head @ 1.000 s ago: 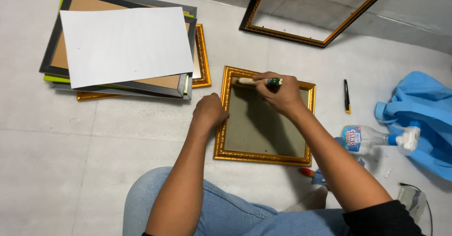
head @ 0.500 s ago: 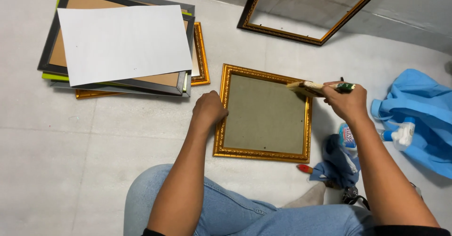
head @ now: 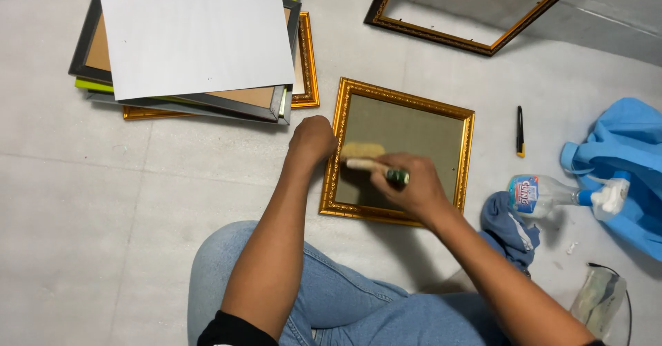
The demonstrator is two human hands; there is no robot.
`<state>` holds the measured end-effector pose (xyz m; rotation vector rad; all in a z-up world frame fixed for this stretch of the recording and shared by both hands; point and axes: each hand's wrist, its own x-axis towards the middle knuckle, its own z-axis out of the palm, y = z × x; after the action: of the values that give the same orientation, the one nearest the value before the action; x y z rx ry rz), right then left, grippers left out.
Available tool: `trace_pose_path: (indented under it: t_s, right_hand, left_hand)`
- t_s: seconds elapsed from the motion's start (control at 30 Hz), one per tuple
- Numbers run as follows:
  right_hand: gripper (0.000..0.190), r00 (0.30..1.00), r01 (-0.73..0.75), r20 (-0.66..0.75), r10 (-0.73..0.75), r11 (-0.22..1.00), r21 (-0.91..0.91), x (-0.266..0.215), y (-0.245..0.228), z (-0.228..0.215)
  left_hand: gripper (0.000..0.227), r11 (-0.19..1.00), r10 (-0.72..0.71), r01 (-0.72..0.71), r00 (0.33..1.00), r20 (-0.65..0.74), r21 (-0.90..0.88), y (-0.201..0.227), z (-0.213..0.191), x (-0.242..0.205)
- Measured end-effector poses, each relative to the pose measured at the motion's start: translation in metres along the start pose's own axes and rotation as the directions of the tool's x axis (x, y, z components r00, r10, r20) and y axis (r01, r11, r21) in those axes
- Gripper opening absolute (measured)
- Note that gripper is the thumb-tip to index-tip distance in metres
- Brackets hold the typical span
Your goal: Cleaning and dusting picture frames using a brush and cloth.
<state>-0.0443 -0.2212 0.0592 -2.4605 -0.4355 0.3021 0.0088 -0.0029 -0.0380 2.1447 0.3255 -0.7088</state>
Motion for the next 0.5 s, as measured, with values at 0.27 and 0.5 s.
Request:
trace_pose_path:
  t_s: [0.27, 0.5]
  right_hand:
    - [0.026, 0.932, -0.353, 0.014, 0.362, 0.901, 0.250, -0.078, 0.005, -0.034]
    - [0.032, 0.705, -0.670, -0.357, 0.613, 0.740, -0.054, -0.078, 0.075, -0.095]
  left_hand:
    - [0.061, 0.999, 0.014, -0.017, 0.996, 0.091, 0.037, 0.032, -0.027, -0.052]
    - [0.063, 0.996, 0.038, -0.041, 0.998, 0.047, 0.073, 0.026, -0.017, -0.044]
